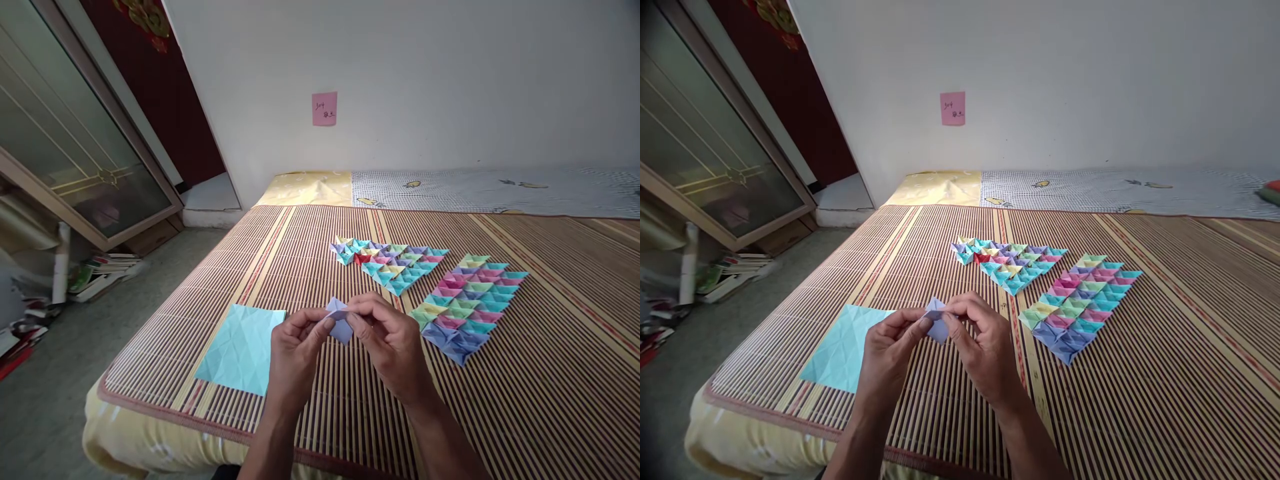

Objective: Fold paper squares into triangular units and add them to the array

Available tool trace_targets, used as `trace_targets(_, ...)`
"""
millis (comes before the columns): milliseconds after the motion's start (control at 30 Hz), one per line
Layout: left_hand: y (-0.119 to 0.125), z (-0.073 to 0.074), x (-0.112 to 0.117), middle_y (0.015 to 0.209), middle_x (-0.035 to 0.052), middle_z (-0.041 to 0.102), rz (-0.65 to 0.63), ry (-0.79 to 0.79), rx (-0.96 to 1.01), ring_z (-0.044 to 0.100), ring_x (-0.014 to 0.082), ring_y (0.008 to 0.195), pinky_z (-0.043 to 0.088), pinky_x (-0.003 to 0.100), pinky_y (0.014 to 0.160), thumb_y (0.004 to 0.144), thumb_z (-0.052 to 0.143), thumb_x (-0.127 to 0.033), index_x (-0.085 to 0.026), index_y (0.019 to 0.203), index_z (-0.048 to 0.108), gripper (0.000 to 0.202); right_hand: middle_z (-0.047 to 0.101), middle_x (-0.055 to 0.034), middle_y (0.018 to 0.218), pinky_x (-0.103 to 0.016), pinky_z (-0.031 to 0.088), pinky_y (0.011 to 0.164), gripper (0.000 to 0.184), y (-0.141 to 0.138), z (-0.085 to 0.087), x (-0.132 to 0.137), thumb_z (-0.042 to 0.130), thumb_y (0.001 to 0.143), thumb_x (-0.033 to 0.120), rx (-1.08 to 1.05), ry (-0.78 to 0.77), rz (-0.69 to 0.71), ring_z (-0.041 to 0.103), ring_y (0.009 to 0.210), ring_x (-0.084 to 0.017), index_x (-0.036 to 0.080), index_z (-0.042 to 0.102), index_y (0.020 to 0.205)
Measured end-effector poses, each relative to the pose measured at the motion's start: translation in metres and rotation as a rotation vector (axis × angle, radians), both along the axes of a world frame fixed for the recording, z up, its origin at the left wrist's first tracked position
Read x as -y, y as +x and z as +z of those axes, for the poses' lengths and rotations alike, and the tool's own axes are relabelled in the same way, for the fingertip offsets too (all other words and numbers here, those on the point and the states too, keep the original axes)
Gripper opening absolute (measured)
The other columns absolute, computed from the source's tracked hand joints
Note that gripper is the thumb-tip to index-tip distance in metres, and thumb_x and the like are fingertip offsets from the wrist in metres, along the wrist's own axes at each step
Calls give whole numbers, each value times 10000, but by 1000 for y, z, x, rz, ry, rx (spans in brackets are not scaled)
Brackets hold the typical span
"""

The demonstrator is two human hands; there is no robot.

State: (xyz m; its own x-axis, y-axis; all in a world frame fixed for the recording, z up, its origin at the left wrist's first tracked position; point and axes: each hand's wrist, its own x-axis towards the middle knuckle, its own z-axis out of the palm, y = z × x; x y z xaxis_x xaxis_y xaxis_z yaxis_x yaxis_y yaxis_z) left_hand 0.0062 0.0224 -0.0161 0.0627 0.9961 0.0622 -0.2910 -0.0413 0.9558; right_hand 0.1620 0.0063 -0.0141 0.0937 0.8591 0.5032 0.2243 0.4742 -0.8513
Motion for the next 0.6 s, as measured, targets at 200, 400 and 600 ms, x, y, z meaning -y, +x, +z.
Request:
trace_targets(200,1,-4,1,772,46,762,38,83,-81,687,186,759,554,277,740,865,825,-391,-184,806,815,216,683,-39,912,-307,537,738,161,-4,-3,1,649,989,248,-20,-11,-39,673,857,-198,225,648,830)
trace_targets(400,6,0,4,760,30,761,44,1,18,683,148,721,551,237,706,797,891,-361,-167,799,753,238,674,-19,879,-306,525,751,164,-6,-4,1,680,964,230,-49,2,-44,675,849,-189,220,640,805)
trace_targets(600,5,0,6,800,26,758,47,40,36,687,137,738,560,233,712,817,878,-328,-168,786,731,219,669,-7,878,-287,516,739,160,-7,-6,1,682,956,207,-53,16,-56,670,830,-169,219,640,802)
